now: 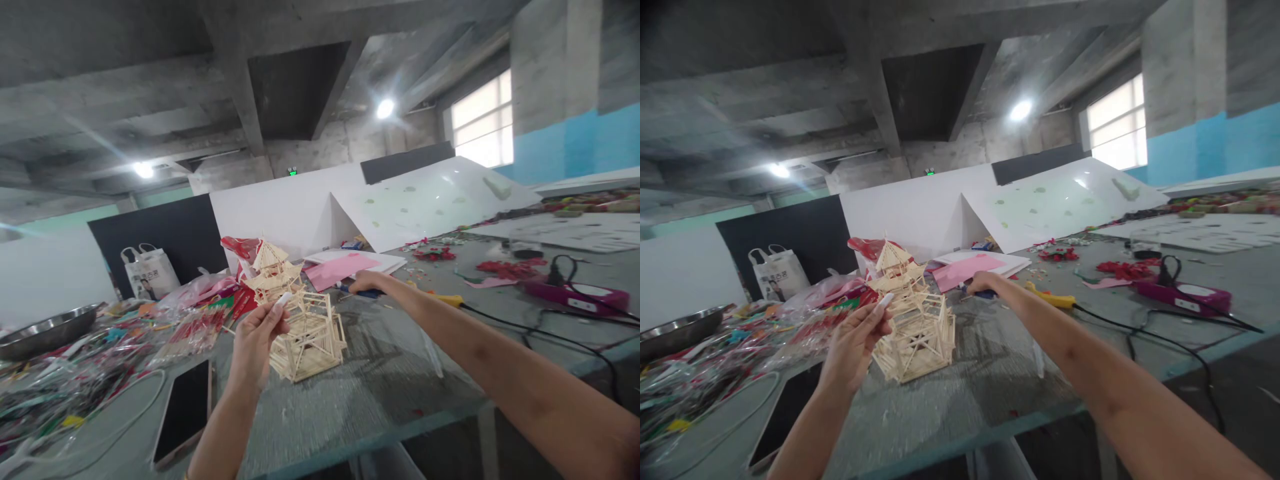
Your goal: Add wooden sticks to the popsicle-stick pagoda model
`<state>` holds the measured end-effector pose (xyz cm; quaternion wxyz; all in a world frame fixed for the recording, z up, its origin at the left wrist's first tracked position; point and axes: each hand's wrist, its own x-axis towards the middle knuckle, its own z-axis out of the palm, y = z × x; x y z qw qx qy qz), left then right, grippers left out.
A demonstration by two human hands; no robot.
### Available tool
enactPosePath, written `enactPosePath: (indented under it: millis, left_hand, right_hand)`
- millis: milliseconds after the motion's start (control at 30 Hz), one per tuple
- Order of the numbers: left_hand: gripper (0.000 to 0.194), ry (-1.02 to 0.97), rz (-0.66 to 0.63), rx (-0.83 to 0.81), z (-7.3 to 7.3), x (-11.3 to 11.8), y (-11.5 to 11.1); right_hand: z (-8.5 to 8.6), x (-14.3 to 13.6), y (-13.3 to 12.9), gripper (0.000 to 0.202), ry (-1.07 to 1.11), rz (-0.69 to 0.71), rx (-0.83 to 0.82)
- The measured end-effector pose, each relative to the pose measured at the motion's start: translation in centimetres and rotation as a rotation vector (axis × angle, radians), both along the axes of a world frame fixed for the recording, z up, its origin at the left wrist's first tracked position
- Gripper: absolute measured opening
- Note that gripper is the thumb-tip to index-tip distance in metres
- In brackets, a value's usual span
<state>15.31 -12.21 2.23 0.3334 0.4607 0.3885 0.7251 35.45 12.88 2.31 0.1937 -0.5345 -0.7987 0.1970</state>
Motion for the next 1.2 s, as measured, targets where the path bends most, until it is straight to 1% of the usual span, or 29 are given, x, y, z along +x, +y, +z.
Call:
enactPosePath:
  millis: [67, 133, 233, 300, 367, 433, 500, 567, 633, 700, 800, 867, 967, 1067, 1133, 1200]
  left_hand:
    - [0.025, -0.048, -0.039, 0.000, 0.4, 0.0, 0.1]
    - [0.026, -0.091, -0.073, -0.008, 0.8, 0.0, 0.4]
    - [0.028, -0.146, -0.121, -0.024, 1.6, 0.3, 1.4]
    - [0.029, -0.167, -0.139, -0.024, 2.2, 0.5, 2.4]
    - [0.030, -0.172, -0.125, -0.013, 2.9, 0.9, 3.6]
    - [0.031, -0.165, -0.095, 0.008, 3.7, 1.1, 4.9]
    - [0.031, -0.153, -0.073, 0.031, 4.4, 1.4, 5.9]
    - [0.032, -0.137, -0.063, 0.049, 4.9, 1.6, 6.7]
    - [0.034, -0.117, -0.047, 0.061, 4.9, 1.8, 7.1]
    - [0.035, -0.095, -0.024, 0.076, 4.5, 2.1, 7.4]
    - [0.034, -0.064, 0.033, 0.106, 3.5, 2.3, 7.6]
    - [0.033, -0.045, 0.078, 0.126, 2.9, 2.3, 7.6]
    - [0.032, 0.000, 0.149, 0.160, 2.5, 2.1, 7.3]
    - [0.033, 0.119, 0.234, 0.217, 2.5, 2.0, 6.7]
    - [0.032, 0.198, 0.270, 0.246, 2.5, 2.1, 6.4]
    - [0.031, 0.241, 0.285, 0.264, 2.4, 2.2, 6.2]
  right_hand:
    - [0.8, 1.3, -0.4, 0.016, 0.108, 0.052, -0.113]
    - [1.7, 2.6, -1.2, 0.021, 0.292, 0.169, -0.251]
    - [2.9, 3.6, -3.4, 0.026, 0.685, 0.394, -0.455]
    - [3.4, 3.6, -5.2, 0.024, 0.926, 0.495, -0.538]
    - [3.4, 3.1, -6.9, 0.017, 1.083, 0.543, -0.569]
    - [3.1, 2.2, -8.4, 0.012, 1.134, 0.528, -0.548]
    - [2.5, 1.3, -9.4, 0.012, 1.162, 0.484, -0.486]
    - [1.9, 0.4, -10.0, 0.015, 1.161, 0.438, -0.410]
    - [1.2, -0.2, -10.4, 0.017, 1.132, 0.418, -0.341]
    - [0.5, -0.8, -10.6, 0.017, 1.060, 0.408, -0.270]
    - [-0.5, -1.3, -10.6, 0.016, 0.883, 0.365, -0.117]
    - [-0.8, -1.5, -10.7, 0.016, 0.772, 0.336, -0.025]
    - [-0.7, -1.6, -11.3, 0.017, 0.624, 0.307, 0.109]
    - [-0.2, -1.5, -12.4, 0.020, 0.468, 0.269, 0.283]
    - [0.0, -1.4, -12.9, 0.024, 0.407, 0.275, 0.378]
    - [0.0, -1.4, -13.1, 0.029, 0.385, 0.294, 0.436]
